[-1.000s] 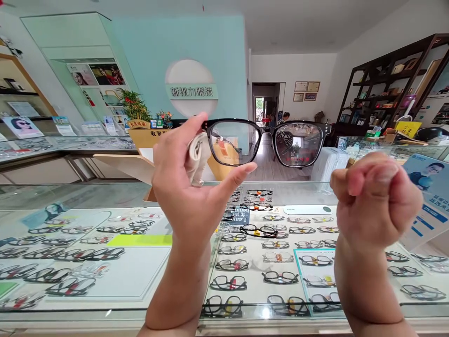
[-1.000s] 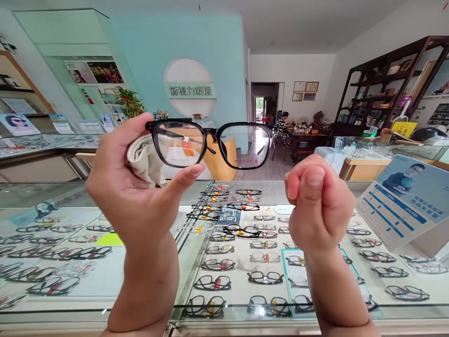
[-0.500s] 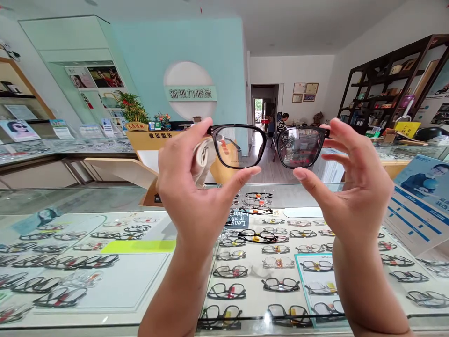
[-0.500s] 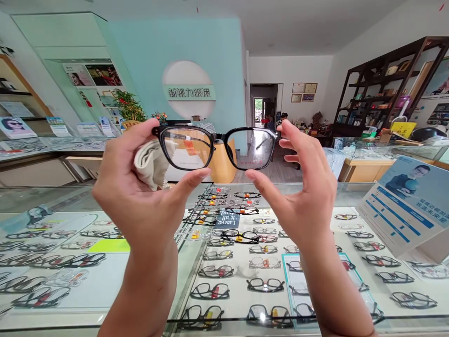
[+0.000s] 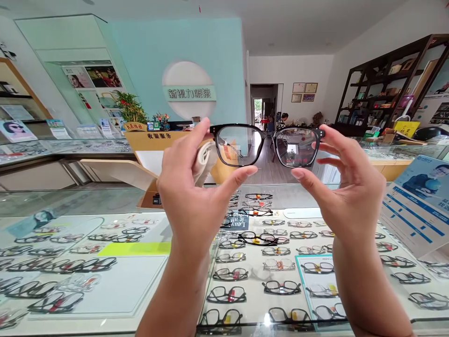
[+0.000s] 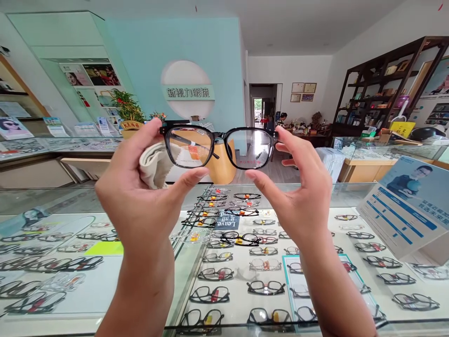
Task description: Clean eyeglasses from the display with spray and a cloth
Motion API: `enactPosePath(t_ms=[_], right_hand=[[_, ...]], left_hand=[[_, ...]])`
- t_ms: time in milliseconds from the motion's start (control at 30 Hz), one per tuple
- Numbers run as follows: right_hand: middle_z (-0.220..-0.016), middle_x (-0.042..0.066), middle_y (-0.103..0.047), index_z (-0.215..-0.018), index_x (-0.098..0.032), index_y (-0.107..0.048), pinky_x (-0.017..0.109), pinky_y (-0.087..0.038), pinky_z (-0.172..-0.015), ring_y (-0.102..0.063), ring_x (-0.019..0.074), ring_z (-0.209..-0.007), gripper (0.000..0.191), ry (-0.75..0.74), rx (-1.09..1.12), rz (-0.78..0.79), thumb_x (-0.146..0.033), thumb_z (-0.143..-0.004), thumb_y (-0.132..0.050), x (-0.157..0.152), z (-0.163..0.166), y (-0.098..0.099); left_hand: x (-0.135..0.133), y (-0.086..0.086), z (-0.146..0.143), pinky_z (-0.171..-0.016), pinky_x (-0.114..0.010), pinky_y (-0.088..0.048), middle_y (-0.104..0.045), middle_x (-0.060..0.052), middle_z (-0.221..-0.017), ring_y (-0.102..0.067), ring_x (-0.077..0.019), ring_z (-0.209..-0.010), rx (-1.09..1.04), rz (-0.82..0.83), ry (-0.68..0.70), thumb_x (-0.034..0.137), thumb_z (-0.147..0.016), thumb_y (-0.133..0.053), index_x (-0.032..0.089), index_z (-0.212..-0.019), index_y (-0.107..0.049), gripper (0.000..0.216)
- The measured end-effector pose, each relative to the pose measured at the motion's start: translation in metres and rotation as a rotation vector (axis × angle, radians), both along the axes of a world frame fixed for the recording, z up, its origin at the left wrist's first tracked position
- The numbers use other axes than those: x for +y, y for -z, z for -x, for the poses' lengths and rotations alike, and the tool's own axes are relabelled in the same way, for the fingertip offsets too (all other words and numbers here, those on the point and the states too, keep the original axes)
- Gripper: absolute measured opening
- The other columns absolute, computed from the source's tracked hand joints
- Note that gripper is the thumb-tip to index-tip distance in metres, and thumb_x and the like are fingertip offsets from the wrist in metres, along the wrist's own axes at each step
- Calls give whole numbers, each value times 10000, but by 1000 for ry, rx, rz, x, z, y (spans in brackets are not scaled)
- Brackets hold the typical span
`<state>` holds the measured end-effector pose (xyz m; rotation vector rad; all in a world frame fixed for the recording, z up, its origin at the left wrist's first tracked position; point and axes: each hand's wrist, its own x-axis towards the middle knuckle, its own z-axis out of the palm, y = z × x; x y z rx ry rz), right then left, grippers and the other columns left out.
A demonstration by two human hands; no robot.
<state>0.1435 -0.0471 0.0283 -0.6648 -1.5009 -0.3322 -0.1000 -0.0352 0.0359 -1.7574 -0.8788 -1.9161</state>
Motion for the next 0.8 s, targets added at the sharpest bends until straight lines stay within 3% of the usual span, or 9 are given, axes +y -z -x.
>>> enactPosePath(t_ms=[200,533,800], right_hand=[[-1447,100,-746,-1579,-382,-671,541,-714,-946,-757,341,-1222,633,-5,-16,3,-447,-982,-871,5,-2,2],[-1421,111,-761,-1627,-343,-646,559,-694,-960,-759,340,-1169,641,125,-86,36,-444,-1017,-818,2,1,0],[-1438,118,-758,-1643,-325,-633,564,-684,-977,-762,347,-1169,662,166,-118,75,-453,-1017,-809,-3,-3,-1]], left_hand=[[1,1,7,-1101,-653,-652,-809,14,-1377,-759,-382,-1261,-18,30,-2,604,-837,-973,491,-1483,-744,695],[-3,-2,9,-1104,-691,-607,-810,27,-1368,-734,-418,-1331,25,48,-51,609,-861,-948,529,-1491,-735,671],[-4,-1,5,-1055,-664,-611,-813,-15,-1327,-720,-422,-1350,-1,54,-19,672,-864,-920,423,-1437,-763,645]])
